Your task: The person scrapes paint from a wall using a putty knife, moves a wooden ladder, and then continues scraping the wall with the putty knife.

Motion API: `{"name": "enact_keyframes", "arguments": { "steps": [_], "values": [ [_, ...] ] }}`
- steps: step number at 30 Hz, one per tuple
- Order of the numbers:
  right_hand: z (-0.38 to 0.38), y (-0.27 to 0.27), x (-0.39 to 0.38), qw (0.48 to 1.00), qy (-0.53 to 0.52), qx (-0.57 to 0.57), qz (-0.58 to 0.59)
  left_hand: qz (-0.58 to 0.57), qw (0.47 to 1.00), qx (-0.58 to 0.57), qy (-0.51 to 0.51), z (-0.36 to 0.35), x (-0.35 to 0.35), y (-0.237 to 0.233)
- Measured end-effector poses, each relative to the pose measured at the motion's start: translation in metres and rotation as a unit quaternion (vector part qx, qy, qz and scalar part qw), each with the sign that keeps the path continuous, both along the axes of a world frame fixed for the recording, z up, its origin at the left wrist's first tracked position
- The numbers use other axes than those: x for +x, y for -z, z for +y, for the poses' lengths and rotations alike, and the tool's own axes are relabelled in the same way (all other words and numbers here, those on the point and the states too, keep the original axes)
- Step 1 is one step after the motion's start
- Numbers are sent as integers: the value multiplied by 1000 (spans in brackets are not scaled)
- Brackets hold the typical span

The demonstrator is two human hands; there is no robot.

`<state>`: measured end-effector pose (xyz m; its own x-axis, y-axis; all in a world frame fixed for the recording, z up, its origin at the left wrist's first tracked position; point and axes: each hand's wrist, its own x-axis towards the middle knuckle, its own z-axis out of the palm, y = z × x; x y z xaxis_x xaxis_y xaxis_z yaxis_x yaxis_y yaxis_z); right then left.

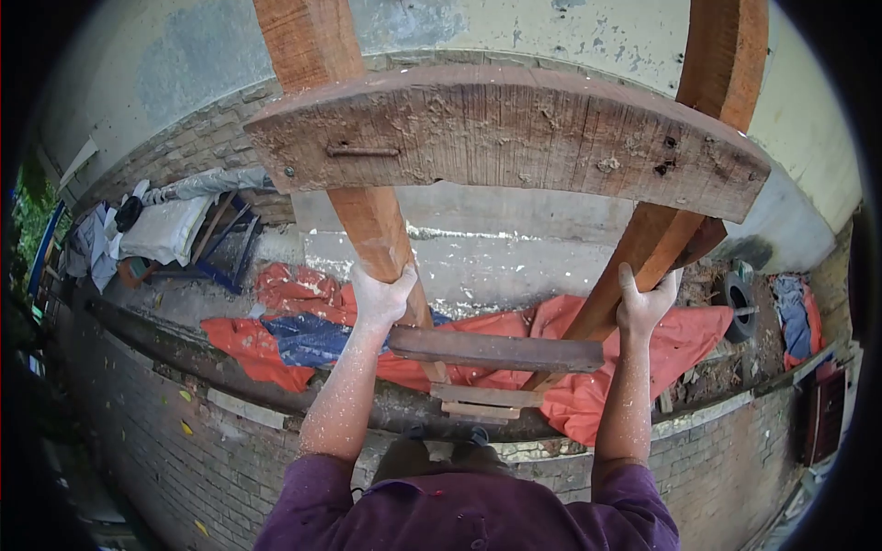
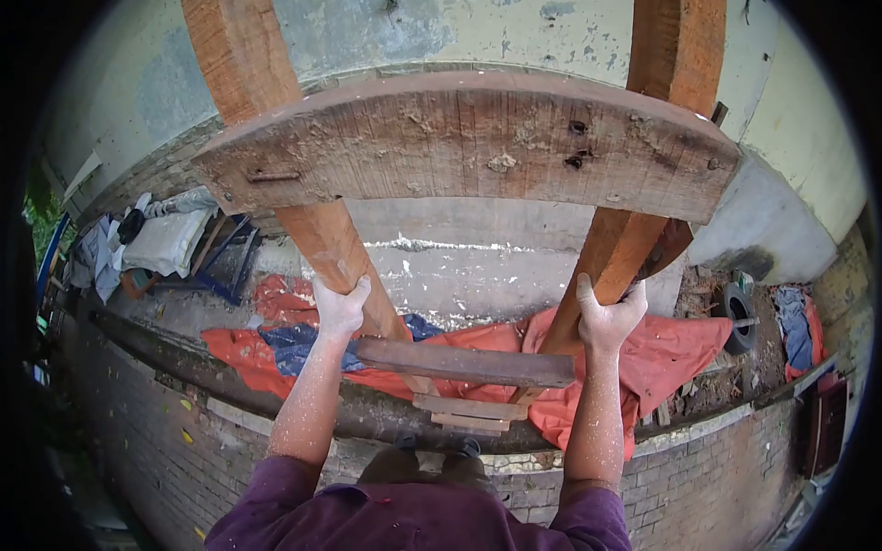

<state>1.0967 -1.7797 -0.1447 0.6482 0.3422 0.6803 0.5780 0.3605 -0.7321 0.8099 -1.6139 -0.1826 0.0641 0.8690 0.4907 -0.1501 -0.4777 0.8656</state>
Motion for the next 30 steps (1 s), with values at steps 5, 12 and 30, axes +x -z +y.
{"name": "enact_keyframes", "arguments": {
  "steps": [5,12,30],
  "values": [
    [-13,4,-26,1000,-11,-5,-3,-35,999,9,-16,-4,-31,10],
    [-2,-25,-105,999,34,17,-36,-52,998,13,12,7,-98,-5],
    [49,-104,-261,995,-36,65,-68,-93,993,47,-57,34,-270,-73]
  ]
}}
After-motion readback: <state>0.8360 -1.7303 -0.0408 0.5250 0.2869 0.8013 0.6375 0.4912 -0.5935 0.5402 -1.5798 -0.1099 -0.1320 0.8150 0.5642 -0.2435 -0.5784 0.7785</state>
